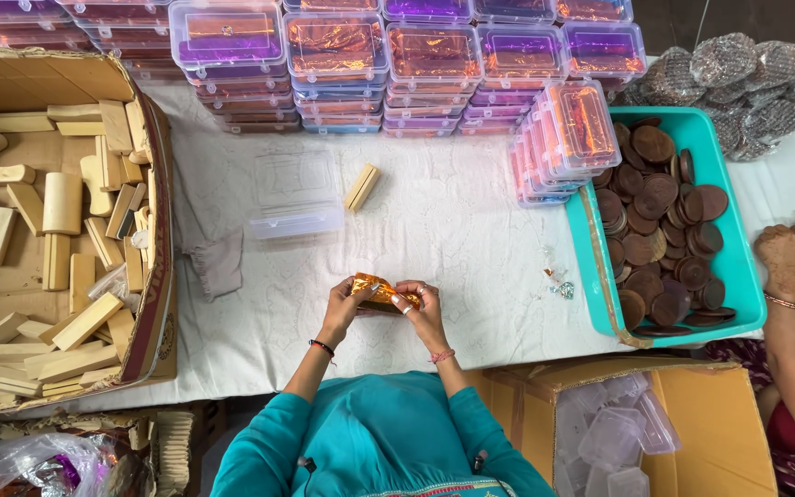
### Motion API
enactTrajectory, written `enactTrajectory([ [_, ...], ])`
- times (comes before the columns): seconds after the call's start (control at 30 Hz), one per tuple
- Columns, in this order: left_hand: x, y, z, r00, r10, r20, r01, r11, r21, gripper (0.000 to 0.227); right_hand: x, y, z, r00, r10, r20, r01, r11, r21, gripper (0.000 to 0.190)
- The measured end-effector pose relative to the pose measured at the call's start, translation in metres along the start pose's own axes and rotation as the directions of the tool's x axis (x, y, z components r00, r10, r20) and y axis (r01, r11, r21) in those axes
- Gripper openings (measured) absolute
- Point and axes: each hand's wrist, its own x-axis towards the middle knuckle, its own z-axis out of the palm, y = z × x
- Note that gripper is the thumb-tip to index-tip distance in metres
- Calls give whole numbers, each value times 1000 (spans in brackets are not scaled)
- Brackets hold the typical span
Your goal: Wrapping small wooden blocks in aluminium foil and organizing them into plastic containers.
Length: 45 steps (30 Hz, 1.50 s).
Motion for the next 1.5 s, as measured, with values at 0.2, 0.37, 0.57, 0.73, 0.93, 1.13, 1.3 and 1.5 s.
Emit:
enactTrajectory([
  [0.2,-6,10,5,997,-68,-35,65,995,-69,25,3,39,3,971,236,-32,-233,969,77,20],
  [0.37,3,-3,-6,998,-51,-40,51,999,-6,19,7,-3,-4,956,283,82,-293,879,375,27],
  [0.57,5,-9,-18,997,42,62,-49,992,114,14,18,8,-22,823,416,387,-521,825,221,36],
  [0.73,-12,23,-13,962,22,274,-51,994,96,18,32,16,-35,661,437,610,-483,870,-99,49],
  [0.93,-6,11,-16,931,144,336,-181,980,82,27,30,17,-37,711,435,552,-498,866,-41,52],
  [1.13,-28,62,-5,940,91,329,-116,992,56,58,26,1,-34,698,474,536,-527,847,-63,48],
  [1.3,-3,63,-26,869,494,2,-446,783,433,59,40,3,-38,742,428,516,-458,886,-77,46],
  [1.5,-17,131,-53,433,866,-250,-137,338,931,59,71,-63,-29,844,342,413,-349,935,-61,43],
])
